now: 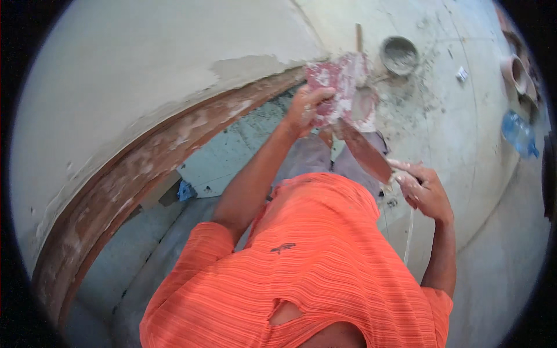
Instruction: The person applies plaster to the edge of a wall using a trowel and a hawk, smoothing the material along the corner.
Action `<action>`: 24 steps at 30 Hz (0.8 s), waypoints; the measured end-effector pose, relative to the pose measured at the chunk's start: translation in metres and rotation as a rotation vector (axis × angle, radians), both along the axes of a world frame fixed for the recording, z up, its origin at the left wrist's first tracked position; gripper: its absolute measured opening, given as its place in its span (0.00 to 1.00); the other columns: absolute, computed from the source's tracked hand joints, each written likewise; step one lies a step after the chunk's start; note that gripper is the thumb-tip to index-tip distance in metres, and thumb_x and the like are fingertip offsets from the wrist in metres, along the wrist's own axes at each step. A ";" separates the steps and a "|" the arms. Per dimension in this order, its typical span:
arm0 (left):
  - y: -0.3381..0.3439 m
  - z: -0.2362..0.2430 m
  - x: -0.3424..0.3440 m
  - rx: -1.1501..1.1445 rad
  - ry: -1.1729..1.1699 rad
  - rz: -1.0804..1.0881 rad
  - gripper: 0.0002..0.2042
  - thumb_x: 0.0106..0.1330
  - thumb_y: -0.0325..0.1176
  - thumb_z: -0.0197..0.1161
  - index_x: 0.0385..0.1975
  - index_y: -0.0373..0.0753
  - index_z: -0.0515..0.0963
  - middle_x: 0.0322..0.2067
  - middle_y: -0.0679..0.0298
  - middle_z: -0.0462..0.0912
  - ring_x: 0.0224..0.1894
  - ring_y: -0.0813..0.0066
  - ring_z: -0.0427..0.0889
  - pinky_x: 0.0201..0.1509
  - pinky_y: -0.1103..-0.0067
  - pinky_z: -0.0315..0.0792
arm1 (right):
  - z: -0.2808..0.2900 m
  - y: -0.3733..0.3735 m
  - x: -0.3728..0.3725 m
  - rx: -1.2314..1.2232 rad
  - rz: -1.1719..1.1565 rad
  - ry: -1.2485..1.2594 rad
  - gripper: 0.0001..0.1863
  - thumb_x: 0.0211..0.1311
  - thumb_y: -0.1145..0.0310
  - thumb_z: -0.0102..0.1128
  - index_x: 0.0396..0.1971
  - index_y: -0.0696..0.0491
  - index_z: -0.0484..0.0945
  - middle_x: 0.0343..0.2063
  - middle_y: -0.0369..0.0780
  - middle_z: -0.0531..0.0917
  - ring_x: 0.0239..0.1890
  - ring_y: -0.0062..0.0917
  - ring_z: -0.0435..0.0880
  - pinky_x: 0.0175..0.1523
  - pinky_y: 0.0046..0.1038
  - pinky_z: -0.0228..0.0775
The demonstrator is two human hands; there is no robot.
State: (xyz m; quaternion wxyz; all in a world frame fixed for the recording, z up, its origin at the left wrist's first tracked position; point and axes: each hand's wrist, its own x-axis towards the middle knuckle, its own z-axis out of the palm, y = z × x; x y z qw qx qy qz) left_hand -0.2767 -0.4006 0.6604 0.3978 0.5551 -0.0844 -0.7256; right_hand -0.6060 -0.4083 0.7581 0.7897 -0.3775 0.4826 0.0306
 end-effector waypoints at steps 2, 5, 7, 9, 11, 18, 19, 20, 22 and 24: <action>0.002 0.001 0.001 0.000 -0.047 0.028 0.12 0.67 0.32 0.64 0.46 0.35 0.78 0.38 0.64 0.84 0.41 0.73 0.85 0.46 0.75 0.82 | -0.006 0.004 0.009 -0.022 -0.096 -0.171 0.22 0.69 0.61 0.62 0.59 0.54 0.79 0.18 0.29 0.76 0.17 0.11 0.68 0.23 0.20 0.59; 0.012 0.005 0.005 -0.135 0.015 0.034 0.13 0.67 0.34 0.64 0.47 0.35 0.78 0.40 0.65 0.83 0.42 0.74 0.85 0.45 0.75 0.82 | -0.005 -0.010 0.049 -0.073 -0.264 -0.380 0.23 0.68 0.61 0.63 0.59 0.56 0.79 0.18 0.27 0.74 0.17 0.09 0.66 0.21 0.17 0.55; 0.020 -0.004 0.009 -0.117 0.024 -0.011 0.13 0.68 0.34 0.64 0.48 0.35 0.78 0.41 0.64 0.84 0.43 0.74 0.84 0.46 0.75 0.82 | 0.004 -0.024 0.082 -0.206 -0.325 -0.399 0.22 0.67 0.63 0.64 0.58 0.57 0.80 0.23 0.31 0.81 0.22 0.14 0.76 0.35 0.22 0.71; 0.024 -0.020 0.023 -0.032 0.018 -0.103 0.13 0.69 0.33 0.63 0.49 0.35 0.78 0.41 0.62 0.84 0.45 0.73 0.85 0.44 0.74 0.83 | 0.001 -0.035 0.115 -0.480 -0.268 -0.381 0.22 0.66 0.64 0.65 0.57 0.57 0.80 0.27 0.35 0.85 0.27 0.19 0.80 0.51 0.29 0.67; 0.032 -0.027 0.030 -0.054 0.085 -0.068 0.12 0.70 0.31 0.62 0.49 0.34 0.79 0.41 0.61 0.84 0.45 0.73 0.85 0.42 0.75 0.84 | 0.005 -0.040 0.139 -0.748 -0.206 -0.353 0.22 0.65 0.65 0.65 0.56 0.56 0.81 0.32 0.38 0.88 0.33 0.24 0.85 0.67 0.36 0.62; 0.019 -0.008 0.030 -0.719 -0.139 -0.238 0.10 0.70 0.31 0.60 0.47 0.36 0.80 0.41 0.61 0.84 0.38 0.76 0.84 0.38 0.78 0.81 | 0.015 -0.048 0.160 -0.872 -0.173 -0.228 0.20 0.63 0.65 0.67 0.55 0.52 0.83 0.36 0.41 0.88 0.37 0.31 0.87 0.78 0.44 0.34; 0.021 -0.011 0.036 -0.862 -0.415 -0.371 0.11 0.69 0.32 0.60 0.46 0.36 0.80 0.40 0.62 0.84 0.36 0.76 0.84 0.37 0.78 0.79 | 0.018 -0.047 0.162 -0.890 -0.161 -0.215 0.20 0.63 0.65 0.67 0.55 0.52 0.83 0.36 0.41 0.88 0.36 0.31 0.87 0.78 0.44 0.36; 0.023 -0.014 0.038 -0.929 -0.553 -0.441 0.11 0.69 0.33 0.60 0.46 0.36 0.81 0.40 0.62 0.84 0.35 0.77 0.84 0.36 0.78 0.78 | 0.021 -0.047 0.163 -0.908 -0.149 -0.201 0.20 0.63 0.65 0.67 0.55 0.52 0.82 0.35 0.41 0.88 0.36 0.30 0.87 0.78 0.44 0.38; 0.030 -0.025 0.042 -0.817 -0.555 -0.434 0.11 0.69 0.34 0.61 0.46 0.37 0.81 0.39 0.63 0.84 0.34 0.77 0.83 0.36 0.78 0.77 | 0.032 -0.044 0.168 -0.951 -0.129 -0.183 0.21 0.62 0.66 0.68 0.56 0.51 0.82 0.33 0.41 0.88 0.34 0.29 0.87 0.69 0.39 0.58; 0.037 -0.036 0.041 -0.462 -0.280 -0.289 0.11 0.68 0.34 0.61 0.46 0.37 0.81 0.38 0.64 0.84 0.33 0.78 0.83 0.35 0.78 0.76 | 0.046 -0.040 0.173 -0.960 -0.138 -0.190 0.22 0.61 0.67 0.70 0.56 0.51 0.82 0.31 0.41 0.86 0.30 0.28 0.85 0.54 0.33 0.71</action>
